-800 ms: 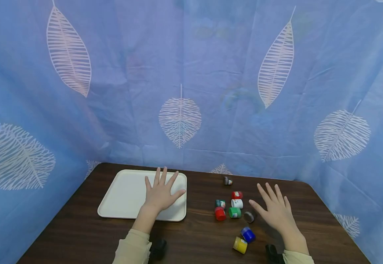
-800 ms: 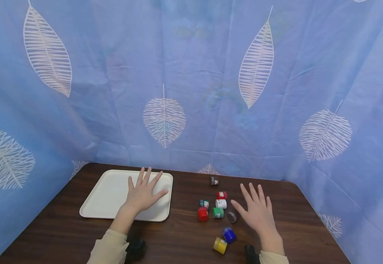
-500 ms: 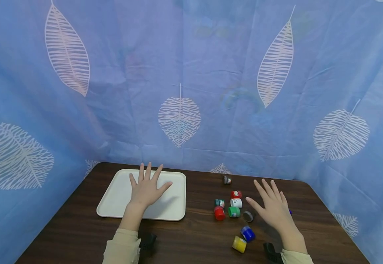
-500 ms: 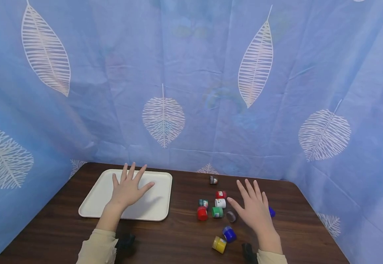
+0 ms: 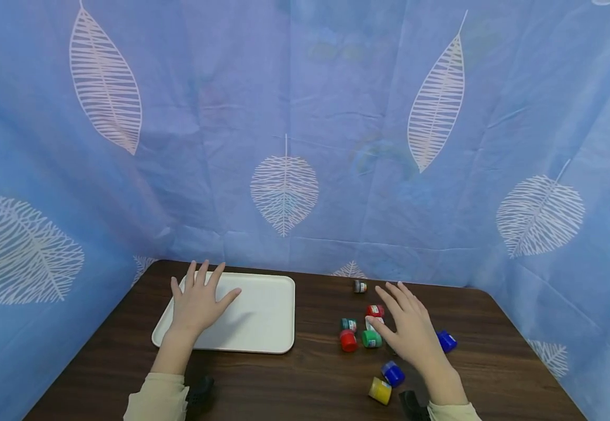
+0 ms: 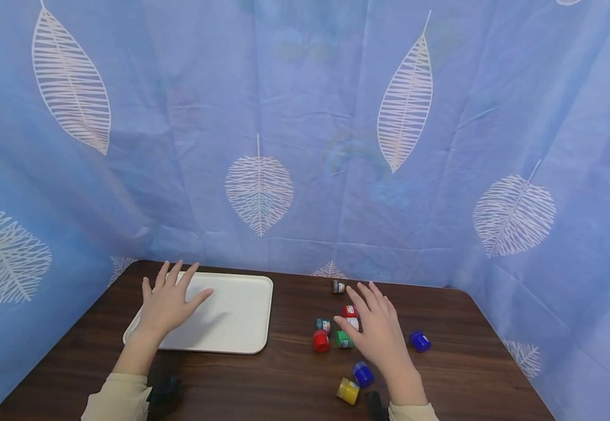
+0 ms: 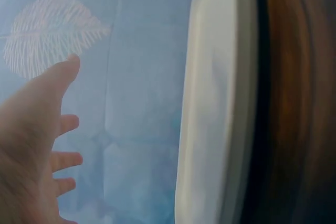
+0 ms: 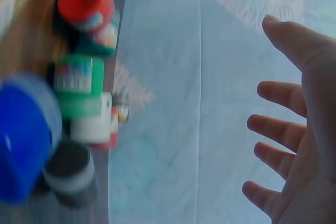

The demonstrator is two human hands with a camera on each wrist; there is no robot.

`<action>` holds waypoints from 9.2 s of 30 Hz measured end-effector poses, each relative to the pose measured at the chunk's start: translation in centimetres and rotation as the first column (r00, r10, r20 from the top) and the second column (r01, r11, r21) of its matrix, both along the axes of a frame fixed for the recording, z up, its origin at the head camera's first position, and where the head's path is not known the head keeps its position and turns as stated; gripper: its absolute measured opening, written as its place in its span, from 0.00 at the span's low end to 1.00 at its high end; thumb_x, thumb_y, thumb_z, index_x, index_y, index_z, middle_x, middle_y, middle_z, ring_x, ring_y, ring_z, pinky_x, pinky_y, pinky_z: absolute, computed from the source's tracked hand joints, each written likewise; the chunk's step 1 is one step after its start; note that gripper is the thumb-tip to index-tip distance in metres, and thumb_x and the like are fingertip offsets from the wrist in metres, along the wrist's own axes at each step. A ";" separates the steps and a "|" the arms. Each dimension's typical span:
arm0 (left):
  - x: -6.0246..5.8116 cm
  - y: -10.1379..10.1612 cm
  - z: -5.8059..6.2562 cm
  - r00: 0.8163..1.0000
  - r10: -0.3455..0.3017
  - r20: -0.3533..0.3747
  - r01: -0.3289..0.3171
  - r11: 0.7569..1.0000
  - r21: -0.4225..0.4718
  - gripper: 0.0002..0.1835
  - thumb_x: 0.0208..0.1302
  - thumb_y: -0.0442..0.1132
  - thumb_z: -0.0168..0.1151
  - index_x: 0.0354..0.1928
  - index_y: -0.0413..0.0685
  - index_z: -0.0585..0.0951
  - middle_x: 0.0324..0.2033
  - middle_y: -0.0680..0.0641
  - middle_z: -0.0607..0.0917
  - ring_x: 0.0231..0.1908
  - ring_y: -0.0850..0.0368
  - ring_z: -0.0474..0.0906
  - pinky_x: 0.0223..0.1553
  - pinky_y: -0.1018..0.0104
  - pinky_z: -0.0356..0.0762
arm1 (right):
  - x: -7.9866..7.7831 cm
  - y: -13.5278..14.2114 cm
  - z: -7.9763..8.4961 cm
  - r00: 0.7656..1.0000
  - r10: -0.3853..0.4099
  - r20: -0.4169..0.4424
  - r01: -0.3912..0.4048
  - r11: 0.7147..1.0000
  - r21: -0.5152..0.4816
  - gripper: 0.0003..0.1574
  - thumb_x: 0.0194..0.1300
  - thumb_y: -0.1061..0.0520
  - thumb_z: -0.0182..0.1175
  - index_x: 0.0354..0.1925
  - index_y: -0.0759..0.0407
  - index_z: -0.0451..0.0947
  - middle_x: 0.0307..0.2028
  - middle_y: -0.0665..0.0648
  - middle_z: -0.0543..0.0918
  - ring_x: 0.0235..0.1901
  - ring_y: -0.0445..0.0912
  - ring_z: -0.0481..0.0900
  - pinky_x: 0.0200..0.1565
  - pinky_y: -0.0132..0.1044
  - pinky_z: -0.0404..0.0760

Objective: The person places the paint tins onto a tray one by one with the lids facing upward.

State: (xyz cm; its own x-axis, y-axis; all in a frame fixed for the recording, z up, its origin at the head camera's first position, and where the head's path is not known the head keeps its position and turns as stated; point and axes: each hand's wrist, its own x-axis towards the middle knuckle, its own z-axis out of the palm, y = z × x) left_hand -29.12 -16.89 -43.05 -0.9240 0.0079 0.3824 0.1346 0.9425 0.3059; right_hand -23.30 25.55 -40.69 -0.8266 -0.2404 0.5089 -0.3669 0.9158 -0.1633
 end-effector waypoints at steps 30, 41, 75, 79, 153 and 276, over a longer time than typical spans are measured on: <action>0.9 -10.4 -2.2 0.975 0.071 0.213 -0.028 0.980 -0.199 0.22 0.60 0.50 0.61 0.47 0.39 0.79 0.43 0.35 0.79 0.46 0.34 0.68 0.45 0.36 0.63 | -0.4 -6.5 -1.1 0.961 -0.084 0.262 0.099 0.994 -0.044 0.19 0.63 0.39 0.63 0.33 0.52 0.78 0.29 0.49 0.71 0.28 0.42 0.61 0.32 0.37 0.63; 1.0 -11.0 -2.7 0.942 0.117 0.316 -0.050 0.975 -0.215 0.25 0.58 0.46 0.64 0.53 0.37 0.78 0.45 0.31 0.77 0.47 0.32 0.68 0.47 0.35 0.64 | -0.7 -5.9 -2.2 0.941 -0.158 0.298 0.151 0.987 0.047 0.23 0.60 0.39 0.65 0.21 0.50 0.68 0.26 0.49 0.66 0.27 0.45 0.60 0.31 0.38 0.60; 1.6 -11.2 -2.7 0.937 0.112 0.331 -0.054 0.982 -0.180 0.24 0.65 0.43 0.62 0.61 0.43 0.75 0.49 0.27 0.74 0.49 0.28 0.68 0.48 0.32 0.66 | -1.0 -8.5 -4.1 0.909 -0.210 0.360 0.157 0.973 0.172 0.29 0.50 0.40 0.73 0.38 0.63 0.83 0.38 0.61 0.78 0.42 0.57 0.74 0.42 0.55 0.79; 1.6 -11.1 -2.8 0.935 0.111 0.336 -0.053 0.983 -0.177 0.24 0.65 0.43 0.62 0.61 0.42 0.75 0.49 0.27 0.74 0.48 0.29 0.69 0.47 0.32 0.66 | -1.1 -8.6 -4.1 0.912 -0.208 0.354 0.147 0.970 0.191 0.31 0.50 0.40 0.73 0.41 0.64 0.82 0.38 0.60 0.77 0.41 0.55 0.73 0.42 0.54 0.79; 0.7 -10.3 -3.4 0.930 0.122 0.346 -0.078 0.987 -0.140 0.24 0.66 0.42 0.61 0.62 0.43 0.75 0.51 0.28 0.75 0.49 0.29 0.72 0.48 0.31 0.68 | -6.9 -18.8 -1.4 0.988 0.055 -0.142 -0.095 0.951 -0.294 0.18 0.57 0.47 0.70 0.41 0.56 0.81 0.40 0.55 0.78 0.38 0.47 0.72 0.37 0.40 0.75; 0.7 -9.9 -3.5 0.929 0.154 0.336 -0.112 0.984 -0.140 0.22 0.64 0.41 0.63 0.59 0.42 0.78 0.44 0.35 0.77 0.40 0.41 0.76 0.42 0.37 0.76 | -10.6 -25.2 -3.3 0.943 0.233 0.237 -0.063 0.826 -0.560 0.31 0.60 0.49 0.68 0.59 0.58 0.75 0.44 0.62 0.77 0.43 0.51 0.71 0.42 0.45 0.74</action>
